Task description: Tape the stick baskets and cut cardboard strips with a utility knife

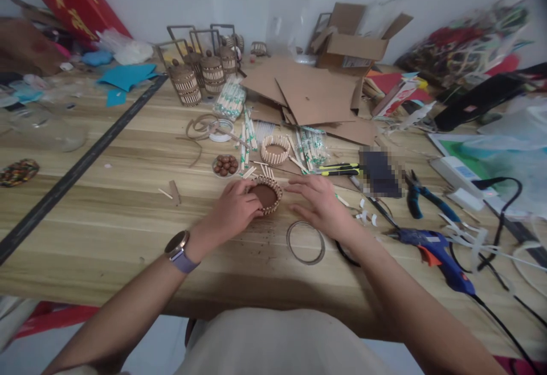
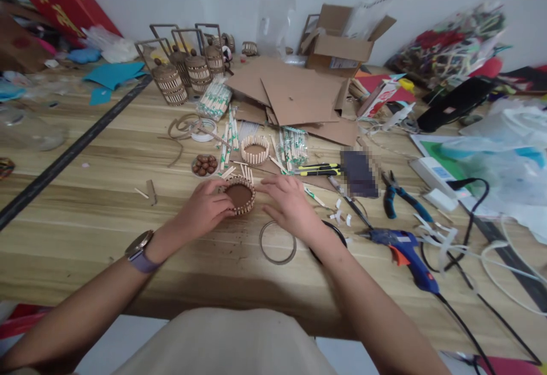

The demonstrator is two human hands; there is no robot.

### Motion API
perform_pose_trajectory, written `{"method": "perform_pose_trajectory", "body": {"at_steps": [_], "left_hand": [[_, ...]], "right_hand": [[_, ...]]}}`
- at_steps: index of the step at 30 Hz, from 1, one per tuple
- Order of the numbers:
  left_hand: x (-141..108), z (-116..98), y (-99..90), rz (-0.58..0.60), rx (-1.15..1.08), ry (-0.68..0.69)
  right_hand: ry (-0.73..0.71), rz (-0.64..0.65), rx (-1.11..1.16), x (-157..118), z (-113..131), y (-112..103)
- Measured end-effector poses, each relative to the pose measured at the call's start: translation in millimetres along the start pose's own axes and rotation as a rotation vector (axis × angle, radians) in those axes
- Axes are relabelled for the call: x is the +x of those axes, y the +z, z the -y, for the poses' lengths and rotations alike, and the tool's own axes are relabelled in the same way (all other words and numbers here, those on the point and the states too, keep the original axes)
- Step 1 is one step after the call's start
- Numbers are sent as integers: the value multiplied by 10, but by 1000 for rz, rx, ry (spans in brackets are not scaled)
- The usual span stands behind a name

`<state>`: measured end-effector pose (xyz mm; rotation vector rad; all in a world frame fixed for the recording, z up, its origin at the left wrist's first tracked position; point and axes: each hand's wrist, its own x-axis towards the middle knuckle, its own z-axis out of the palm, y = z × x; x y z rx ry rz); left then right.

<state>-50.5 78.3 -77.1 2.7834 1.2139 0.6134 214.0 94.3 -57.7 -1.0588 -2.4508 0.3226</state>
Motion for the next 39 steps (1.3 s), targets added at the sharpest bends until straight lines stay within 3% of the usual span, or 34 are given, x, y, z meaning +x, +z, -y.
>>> {"method": "perform_pose_trajectory", "body": {"at_steps": [2, 6, 10, 17, 28, 39], "left_hand": [[-24, 0, -17, -3, 8, -3], [-87, 35, -56, -36, 49, 16], [-152, 102, -85, -105, 85, 27], [-283, 163, -241, -105, 65, -8], [-511, 232, -505, -97, 64, -137], [-465, 346, -366, 28, 113, -214]], "right_hand": [[38, 24, -48, -141, -7, -49], [173, 236, -186, -373, 56, -121], [295, 342, -218, -442, 137, -99], [344, 299, -198, -379, 133, -63], [474, 161, -184, -149, -71, -31], [472, 135, -195, -100, -98, 20]]}}
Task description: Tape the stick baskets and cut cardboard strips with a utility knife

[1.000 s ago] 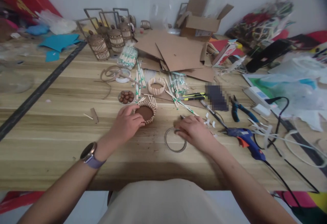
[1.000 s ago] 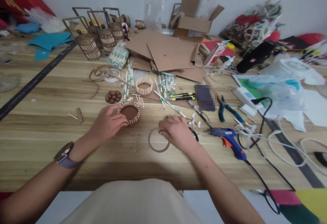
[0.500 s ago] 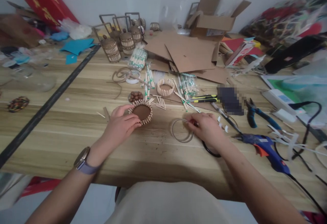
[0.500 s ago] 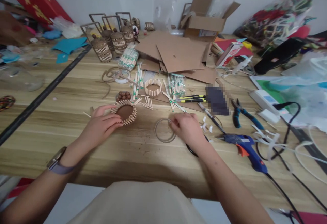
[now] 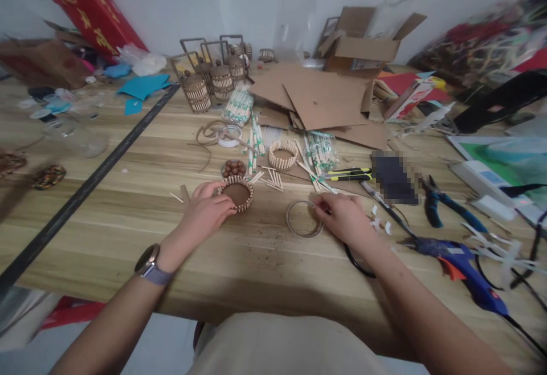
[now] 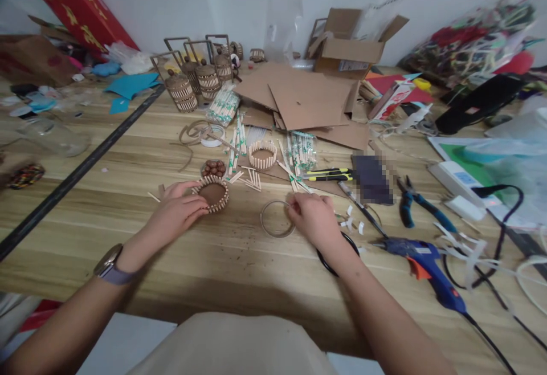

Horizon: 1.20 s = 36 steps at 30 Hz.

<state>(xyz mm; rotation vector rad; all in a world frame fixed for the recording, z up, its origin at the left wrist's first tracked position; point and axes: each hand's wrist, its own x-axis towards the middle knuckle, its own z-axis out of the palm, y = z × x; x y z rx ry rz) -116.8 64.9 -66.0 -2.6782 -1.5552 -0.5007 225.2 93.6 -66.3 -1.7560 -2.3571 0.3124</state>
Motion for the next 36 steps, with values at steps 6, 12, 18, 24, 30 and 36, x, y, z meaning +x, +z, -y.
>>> {"method": "perform_pose_trajectory", "body": {"at_steps": [6, 12, 18, 24, 30, 36], "left_hand": [[97, 137, 94, -28, 16, -59], [130, 190, 158, -50, 35, -114], [155, 83, 88, -81, 31, -90], [676, -233, 32, -94, -1, -25], [1428, -441, 219, -20, 50, 19], [1689, -374, 413, 31, 33, 13]], "right_hand": [[9, 34, 5, -37, -18, -19], [21, 48, 6, -63, -30, -9], [8, 37, 1, -84, -37, -9], [28, 27, -8, -139, -5, -14], [48, 10, -5, -251, 42, -34], [37, 24, 8, -246, 69, 20]]}}
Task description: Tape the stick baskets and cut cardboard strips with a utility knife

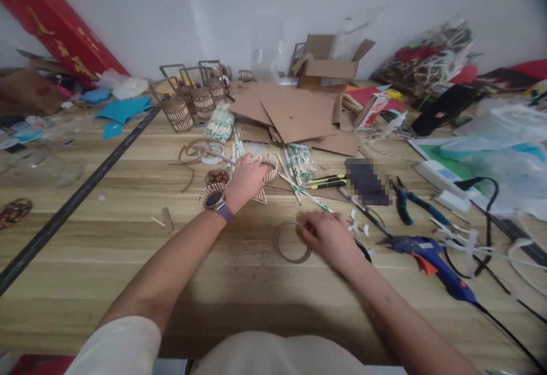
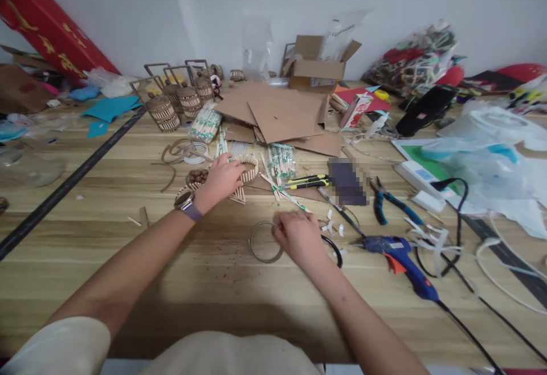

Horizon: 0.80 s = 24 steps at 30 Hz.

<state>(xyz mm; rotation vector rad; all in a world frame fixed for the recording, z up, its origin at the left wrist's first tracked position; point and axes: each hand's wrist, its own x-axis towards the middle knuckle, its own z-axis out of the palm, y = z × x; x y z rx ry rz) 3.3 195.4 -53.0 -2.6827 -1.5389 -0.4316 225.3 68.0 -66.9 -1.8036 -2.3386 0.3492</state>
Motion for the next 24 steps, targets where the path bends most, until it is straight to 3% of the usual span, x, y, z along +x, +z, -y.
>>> {"method": "perform_pose_trajectory", "body": {"at_steps": [3, 7, 11, 14, 17, 20, 24], "left_hand": [[41, 73, -5, 6, -50, -32], [-56, 106, -162, -35, -141, -45], [-438, 6, -404, -61, -250, 13], [-783, -150, -554, -122, -449, 105], [-1030, -328, -650, -180, -538, 102], [-1160, -462, -694, -171, -621, 85], [-1257, -545, -700, -177, -695, 88]], "right_hand": [[-19, 0, 21, 56, 14, 25], [-13, -76, 86, 128, -5, -4], [-3, -236, 228, 141, -24, -121], [-136, -353, 503, 94, 33, -236], [-262, -274, 717, 13, 149, -321], [-281, -166, 836, -84, 263, -346], [-262, -212, 880, -213, 349, -324]]}}
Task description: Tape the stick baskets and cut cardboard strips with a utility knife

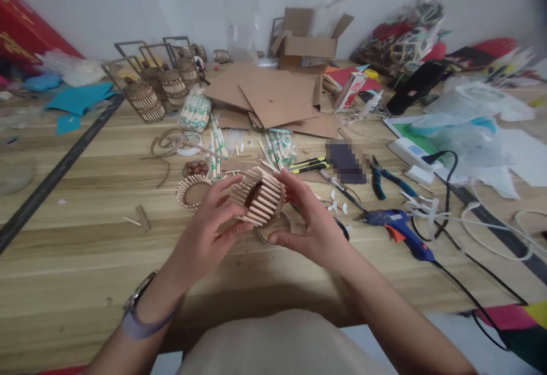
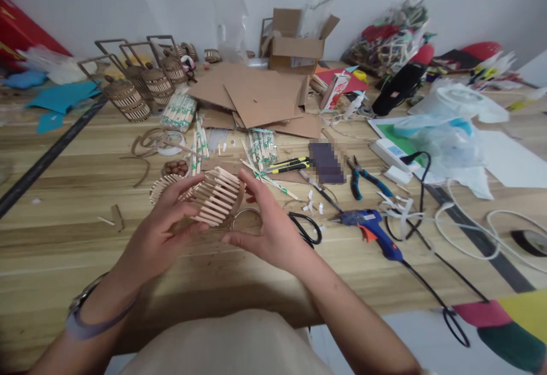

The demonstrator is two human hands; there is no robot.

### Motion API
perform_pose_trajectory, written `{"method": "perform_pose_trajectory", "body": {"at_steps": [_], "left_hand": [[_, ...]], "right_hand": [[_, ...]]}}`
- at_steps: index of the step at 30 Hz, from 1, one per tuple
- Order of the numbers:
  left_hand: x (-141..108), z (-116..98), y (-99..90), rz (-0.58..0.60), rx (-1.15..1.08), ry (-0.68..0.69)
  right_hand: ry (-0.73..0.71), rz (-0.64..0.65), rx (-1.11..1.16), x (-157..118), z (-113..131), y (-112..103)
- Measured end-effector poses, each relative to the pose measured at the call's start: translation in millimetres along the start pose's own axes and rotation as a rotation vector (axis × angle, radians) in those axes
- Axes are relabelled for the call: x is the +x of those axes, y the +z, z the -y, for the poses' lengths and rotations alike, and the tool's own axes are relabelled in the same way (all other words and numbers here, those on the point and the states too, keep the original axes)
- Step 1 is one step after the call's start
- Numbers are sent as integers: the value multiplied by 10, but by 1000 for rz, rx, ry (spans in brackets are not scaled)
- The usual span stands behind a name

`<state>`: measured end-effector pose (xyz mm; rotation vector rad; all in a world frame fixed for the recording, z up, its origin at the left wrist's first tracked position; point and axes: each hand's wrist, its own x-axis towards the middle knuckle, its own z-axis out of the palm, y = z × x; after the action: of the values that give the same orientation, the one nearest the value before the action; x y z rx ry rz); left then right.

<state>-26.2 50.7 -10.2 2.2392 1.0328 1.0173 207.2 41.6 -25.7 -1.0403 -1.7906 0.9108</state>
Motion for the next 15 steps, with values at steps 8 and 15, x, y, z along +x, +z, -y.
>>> {"method": "perform_pose_trajectory", "body": {"at_steps": [8, 15], "left_hand": [[-223, -92, 117, 68, -156, -127], [-193, -202, 278, 15, -378, -279]], "right_hand": [[-101, -35, -136, -176, 129, 19], [-201, -154, -211, -247, 203, 83]]}}
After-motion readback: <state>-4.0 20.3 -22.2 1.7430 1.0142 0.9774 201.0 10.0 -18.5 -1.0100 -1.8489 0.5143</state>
